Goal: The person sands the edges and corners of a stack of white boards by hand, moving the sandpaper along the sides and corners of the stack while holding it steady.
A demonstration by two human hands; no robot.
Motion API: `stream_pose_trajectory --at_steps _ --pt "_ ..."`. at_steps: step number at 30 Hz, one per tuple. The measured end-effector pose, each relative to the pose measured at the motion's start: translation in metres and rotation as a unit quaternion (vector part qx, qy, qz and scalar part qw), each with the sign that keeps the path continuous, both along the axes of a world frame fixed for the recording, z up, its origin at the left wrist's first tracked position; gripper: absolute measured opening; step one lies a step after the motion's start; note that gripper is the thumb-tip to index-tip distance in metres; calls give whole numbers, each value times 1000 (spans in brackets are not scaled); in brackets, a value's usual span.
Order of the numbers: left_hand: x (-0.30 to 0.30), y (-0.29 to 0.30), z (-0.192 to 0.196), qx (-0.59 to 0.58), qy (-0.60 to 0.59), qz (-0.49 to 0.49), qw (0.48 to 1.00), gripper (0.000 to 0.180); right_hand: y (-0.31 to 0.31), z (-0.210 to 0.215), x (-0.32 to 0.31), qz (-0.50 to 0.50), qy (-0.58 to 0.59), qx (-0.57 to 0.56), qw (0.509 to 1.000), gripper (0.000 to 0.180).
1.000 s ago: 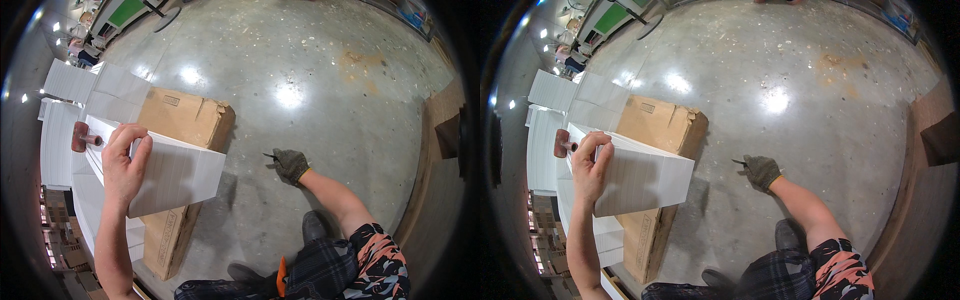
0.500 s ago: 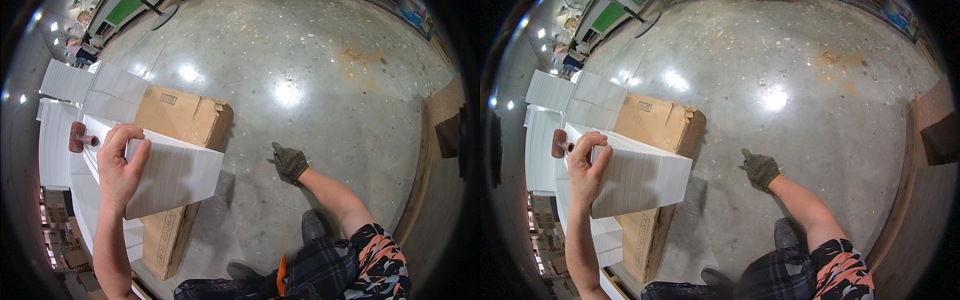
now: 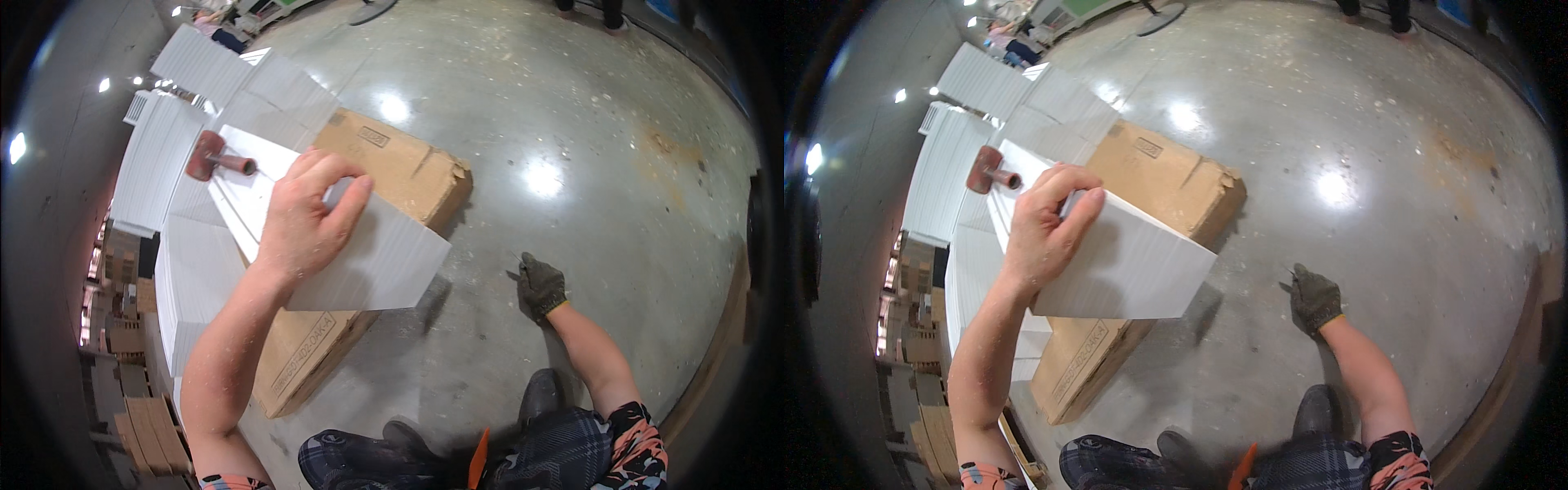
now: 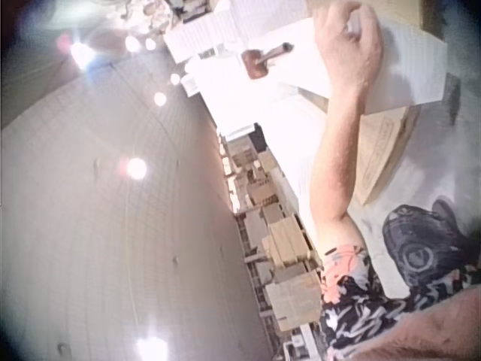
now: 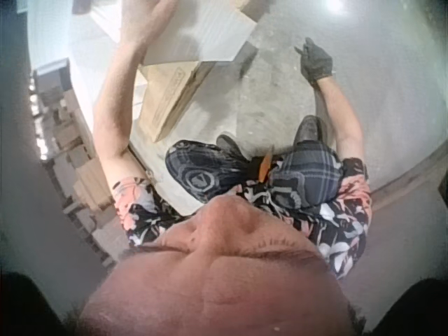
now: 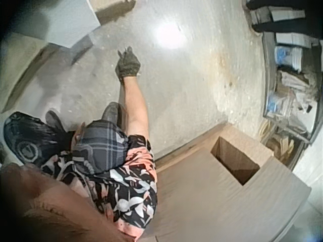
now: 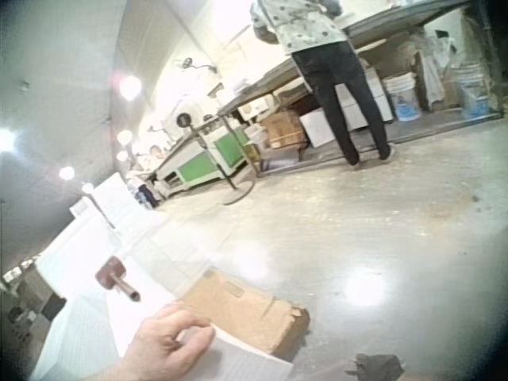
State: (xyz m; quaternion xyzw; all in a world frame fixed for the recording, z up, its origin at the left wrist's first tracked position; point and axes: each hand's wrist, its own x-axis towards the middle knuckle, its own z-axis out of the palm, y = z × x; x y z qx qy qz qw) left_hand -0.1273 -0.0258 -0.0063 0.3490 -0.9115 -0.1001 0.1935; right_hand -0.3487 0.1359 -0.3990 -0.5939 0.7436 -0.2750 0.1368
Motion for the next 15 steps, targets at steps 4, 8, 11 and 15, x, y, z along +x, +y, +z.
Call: stream_pose_trajectory --at_steps 4,8,11,15 --pt "14 -6 2 103 102 8 989 24 -3 -7 7 -2 20 13 1000 33" --pt "31 -12 12 203 167 36 964 26 -5 -5 7 12 32 -6 999 31" --pt "46 -12 1 29 68 -63 995 27 1 -8 3 14 34 -17 999 32" --pt "46 -7 -3 -7 65 -66 996 28 0 -2 5 17 22 -17 999 32"
